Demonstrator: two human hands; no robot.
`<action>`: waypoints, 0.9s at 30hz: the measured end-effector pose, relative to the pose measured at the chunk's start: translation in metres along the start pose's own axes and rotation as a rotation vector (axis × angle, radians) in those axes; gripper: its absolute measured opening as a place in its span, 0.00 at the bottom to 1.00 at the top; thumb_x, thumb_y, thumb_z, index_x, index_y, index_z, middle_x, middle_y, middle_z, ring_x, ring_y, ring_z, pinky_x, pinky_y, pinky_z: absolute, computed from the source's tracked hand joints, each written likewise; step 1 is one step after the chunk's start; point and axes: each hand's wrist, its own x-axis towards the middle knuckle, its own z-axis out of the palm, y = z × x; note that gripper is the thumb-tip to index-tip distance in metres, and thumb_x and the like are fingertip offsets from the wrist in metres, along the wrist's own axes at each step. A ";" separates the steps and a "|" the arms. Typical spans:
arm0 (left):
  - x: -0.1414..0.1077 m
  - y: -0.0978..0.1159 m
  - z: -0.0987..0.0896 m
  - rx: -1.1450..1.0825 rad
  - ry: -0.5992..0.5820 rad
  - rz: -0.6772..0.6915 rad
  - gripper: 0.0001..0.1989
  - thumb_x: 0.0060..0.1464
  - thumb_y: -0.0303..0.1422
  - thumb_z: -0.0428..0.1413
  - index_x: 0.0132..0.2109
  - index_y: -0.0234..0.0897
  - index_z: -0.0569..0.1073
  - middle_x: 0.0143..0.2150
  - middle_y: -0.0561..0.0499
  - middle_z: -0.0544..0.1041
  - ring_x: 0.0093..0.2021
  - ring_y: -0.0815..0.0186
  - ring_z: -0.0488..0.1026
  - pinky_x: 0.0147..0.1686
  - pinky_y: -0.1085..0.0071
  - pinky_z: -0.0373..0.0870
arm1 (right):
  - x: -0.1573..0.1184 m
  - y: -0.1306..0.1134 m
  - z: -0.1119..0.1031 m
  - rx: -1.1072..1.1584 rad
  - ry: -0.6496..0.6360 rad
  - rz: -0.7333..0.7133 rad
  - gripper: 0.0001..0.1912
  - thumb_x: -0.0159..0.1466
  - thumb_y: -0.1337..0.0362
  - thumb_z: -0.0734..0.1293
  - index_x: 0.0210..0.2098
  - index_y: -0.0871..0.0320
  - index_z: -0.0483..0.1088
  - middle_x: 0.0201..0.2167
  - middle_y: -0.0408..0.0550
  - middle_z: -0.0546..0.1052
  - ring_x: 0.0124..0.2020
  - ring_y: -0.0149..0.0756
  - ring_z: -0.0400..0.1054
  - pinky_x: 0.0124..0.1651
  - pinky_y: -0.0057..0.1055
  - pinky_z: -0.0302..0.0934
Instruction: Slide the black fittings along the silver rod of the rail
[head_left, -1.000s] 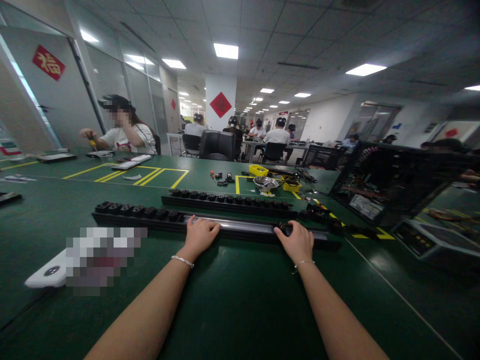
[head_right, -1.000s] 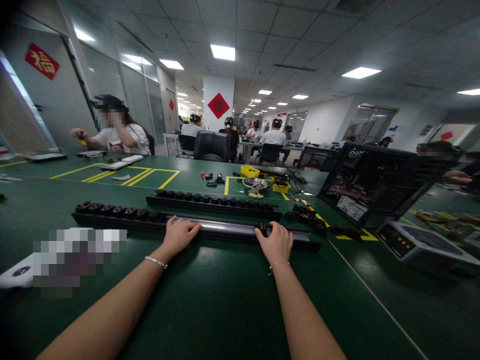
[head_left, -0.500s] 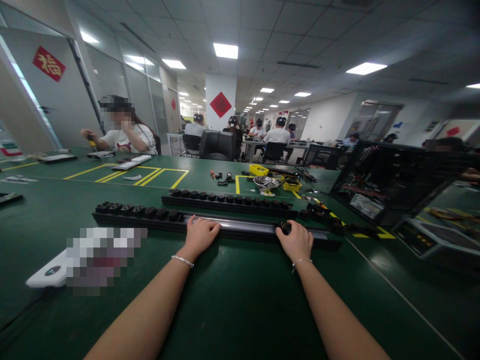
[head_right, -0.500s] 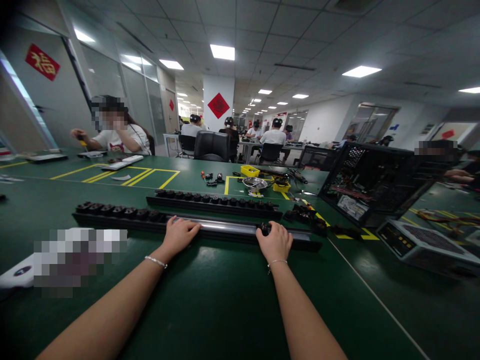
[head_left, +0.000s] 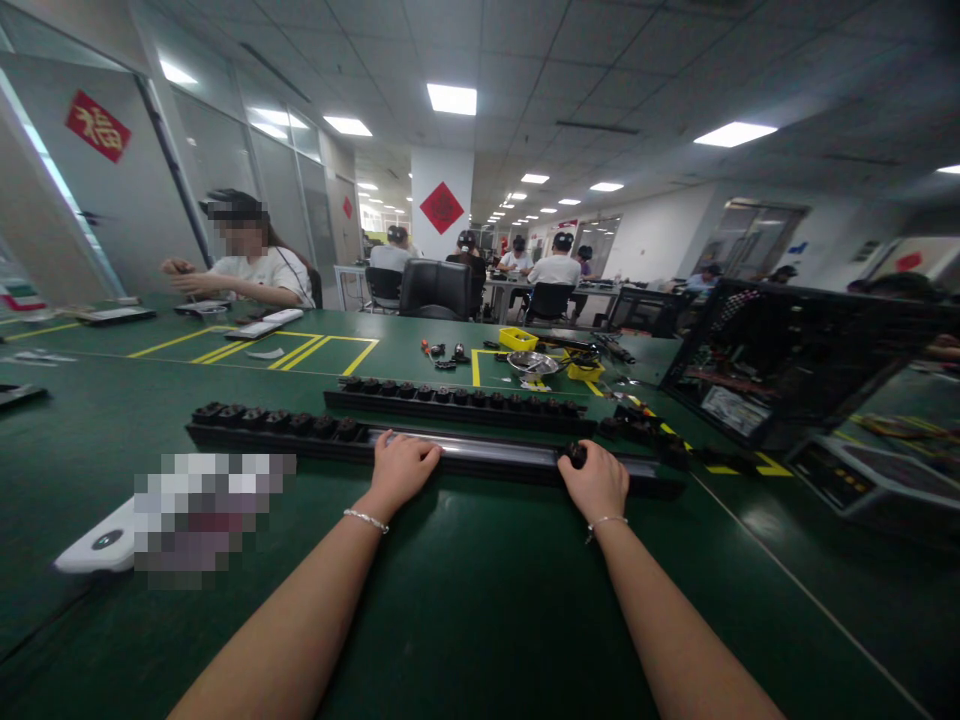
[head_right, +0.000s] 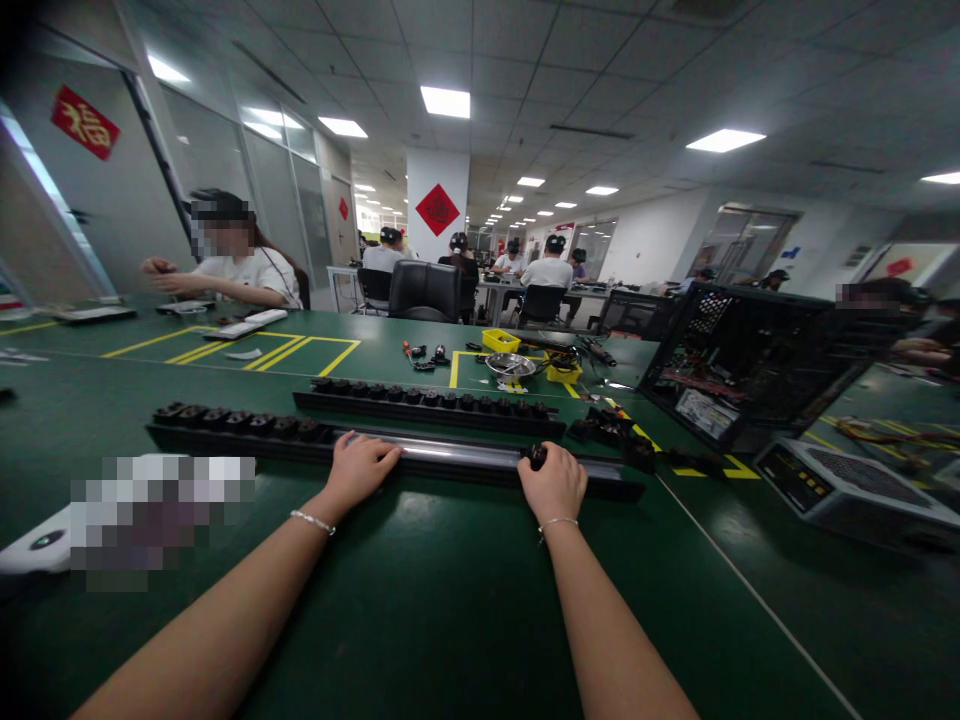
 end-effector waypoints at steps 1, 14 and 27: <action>0.000 0.000 0.001 0.000 0.002 0.000 0.21 0.58 0.43 0.41 0.32 0.49 0.78 0.36 0.54 0.80 0.42 0.60 0.72 0.56 0.51 0.48 | 0.000 0.000 0.000 -0.002 -0.002 0.001 0.22 0.57 0.55 0.59 0.46 0.60 0.67 0.45 0.53 0.73 0.50 0.44 0.62 0.53 0.39 0.49; 0.000 0.000 0.000 -0.015 0.003 -0.002 0.20 0.58 0.43 0.41 0.31 0.49 0.77 0.35 0.55 0.80 0.42 0.61 0.71 0.56 0.52 0.48 | -0.001 0.002 0.002 0.002 0.030 -0.023 0.23 0.57 0.57 0.58 0.48 0.60 0.66 0.48 0.54 0.71 0.53 0.44 0.59 0.55 0.40 0.47; 0.000 0.001 -0.002 -0.010 -0.026 -0.017 0.21 0.58 0.42 0.41 0.31 0.48 0.78 0.35 0.53 0.79 0.42 0.61 0.71 0.57 0.52 0.46 | 0.000 0.001 0.000 -0.011 -0.001 -0.001 0.24 0.56 0.58 0.58 0.50 0.60 0.65 0.48 0.53 0.71 0.52 0.43 0.59 0.56 0.39 0.47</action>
